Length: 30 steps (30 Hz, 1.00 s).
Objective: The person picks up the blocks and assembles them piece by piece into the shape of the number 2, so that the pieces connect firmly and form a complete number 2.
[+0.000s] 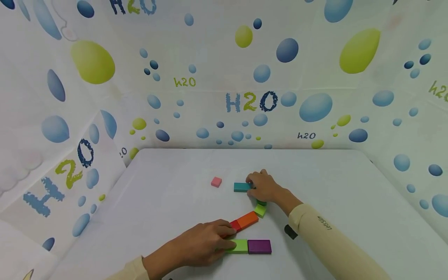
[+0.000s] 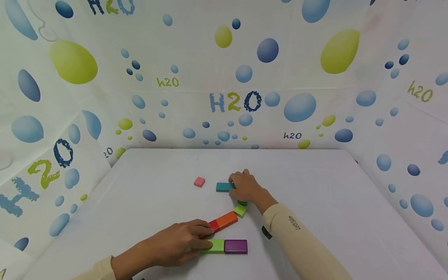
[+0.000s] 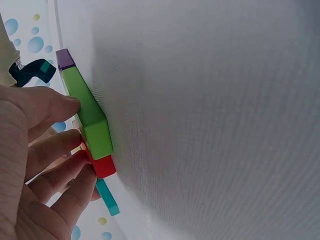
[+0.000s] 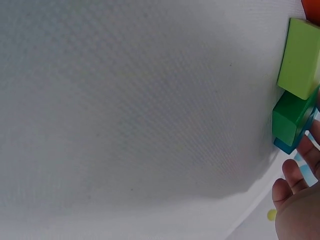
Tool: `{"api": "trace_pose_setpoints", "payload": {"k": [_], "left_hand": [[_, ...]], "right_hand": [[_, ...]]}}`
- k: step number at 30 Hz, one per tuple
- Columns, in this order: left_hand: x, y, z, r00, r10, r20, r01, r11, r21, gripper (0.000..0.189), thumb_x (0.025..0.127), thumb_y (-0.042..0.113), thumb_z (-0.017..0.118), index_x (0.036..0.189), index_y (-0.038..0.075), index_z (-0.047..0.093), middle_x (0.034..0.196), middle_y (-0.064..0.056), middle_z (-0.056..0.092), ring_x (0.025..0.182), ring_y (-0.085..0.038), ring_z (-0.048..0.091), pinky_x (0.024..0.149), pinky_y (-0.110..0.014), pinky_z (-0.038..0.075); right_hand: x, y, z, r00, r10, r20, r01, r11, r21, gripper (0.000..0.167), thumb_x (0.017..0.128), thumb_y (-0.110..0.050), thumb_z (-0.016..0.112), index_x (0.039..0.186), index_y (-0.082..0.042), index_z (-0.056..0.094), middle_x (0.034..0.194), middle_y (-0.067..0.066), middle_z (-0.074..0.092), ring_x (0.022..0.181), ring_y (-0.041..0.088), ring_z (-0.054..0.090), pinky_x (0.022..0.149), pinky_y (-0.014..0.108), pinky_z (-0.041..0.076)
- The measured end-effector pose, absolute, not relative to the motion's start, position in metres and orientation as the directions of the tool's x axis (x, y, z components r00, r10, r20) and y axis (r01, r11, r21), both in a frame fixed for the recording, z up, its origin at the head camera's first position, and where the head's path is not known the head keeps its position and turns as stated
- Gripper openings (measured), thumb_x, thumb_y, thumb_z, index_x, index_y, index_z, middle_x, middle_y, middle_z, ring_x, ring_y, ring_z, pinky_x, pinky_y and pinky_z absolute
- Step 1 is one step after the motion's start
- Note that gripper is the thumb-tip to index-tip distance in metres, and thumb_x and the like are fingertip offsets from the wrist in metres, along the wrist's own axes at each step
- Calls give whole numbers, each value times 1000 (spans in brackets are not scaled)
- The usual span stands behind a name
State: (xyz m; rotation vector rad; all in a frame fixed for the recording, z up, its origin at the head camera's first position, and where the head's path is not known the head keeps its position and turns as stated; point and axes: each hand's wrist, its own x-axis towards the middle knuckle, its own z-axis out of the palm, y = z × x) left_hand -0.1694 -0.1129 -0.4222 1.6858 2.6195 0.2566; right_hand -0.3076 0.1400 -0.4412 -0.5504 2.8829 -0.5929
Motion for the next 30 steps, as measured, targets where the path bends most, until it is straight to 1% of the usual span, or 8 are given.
{"api": "trace_pose_setpoints", "payload": {"k": [3,10,16,20,23,25,30], "left_hand": [[-170,-113,-424,-416,906,75,904,404,141,31,94,20,73,124,27,75,133,2,65,127,-15,57,95,-30,56],[-170,-114,-427,-420,902,100,903,405,143,33,93,20,73,126,26,73,132,3,65,126,-14,57,95,-28,55],[-172,-115,-424,-448,890,90,879,420,226,35,94,20,71,129,26,71,130,6,66,124,-13,57,97,-28,54],[-177,-114,-420,-473,878,76,858,438,269,37,95,22,69,132,24,70,131,8,64,124,-12,56,99,-29,53],[-184,-114,-417,-501,863,64,840,467,276,39,95,23,70,134,22,68,133,7,64,125,-12,55,99,-30,53],[-189,-114,-414,-532,845,56,821,499,276,39,95,24,70,134,20,69,133,6,64,125,-12,56,99,-30,54],[-206,-117,-410,-615,785,73,770,578,270,34,94,24,72,127,14,73,126,3,67,120,-13,60,97,-31,55]], "right_hand": [[-306,141,-440,-923,-380,-64,-324,855,-405,37,93,-25,72,127,-11,64,117,2,63,106,23,44,86,38,48],[-305,148,-434,-918,-397,-8,-363,847,-389,43,94,-27,71,132,-10,61,127,5,62,114,27,45,96,45,46],[-303,156,-431,-918,-396,14,-368,840,-399,44,95,-27,70,134,-8,60,129,9,62,114,28,45,97,48,45],[-303,160,-428,-923,-384,-2,-352,848,-396,44,96,-26,69,136,-9,59,130,8,61,113,27,44,96,46,46],[-303,163,-425,-924,-382,0,-350,847,-400,46,95,-25,70,136,-9,59,131,8,61,113,26,43,95,46,46],[-303,164,-422,-922,-387,3,-354,843,-405,46,95,-25,70,137,-9,58,132,9,60,113,27,43,95,46,45],[-300,167,-419,-922,-386,15,-357,837,-414,47,95,-26,69,138,-10,58,134,8,59,116,26,43,96,46,46]]}}
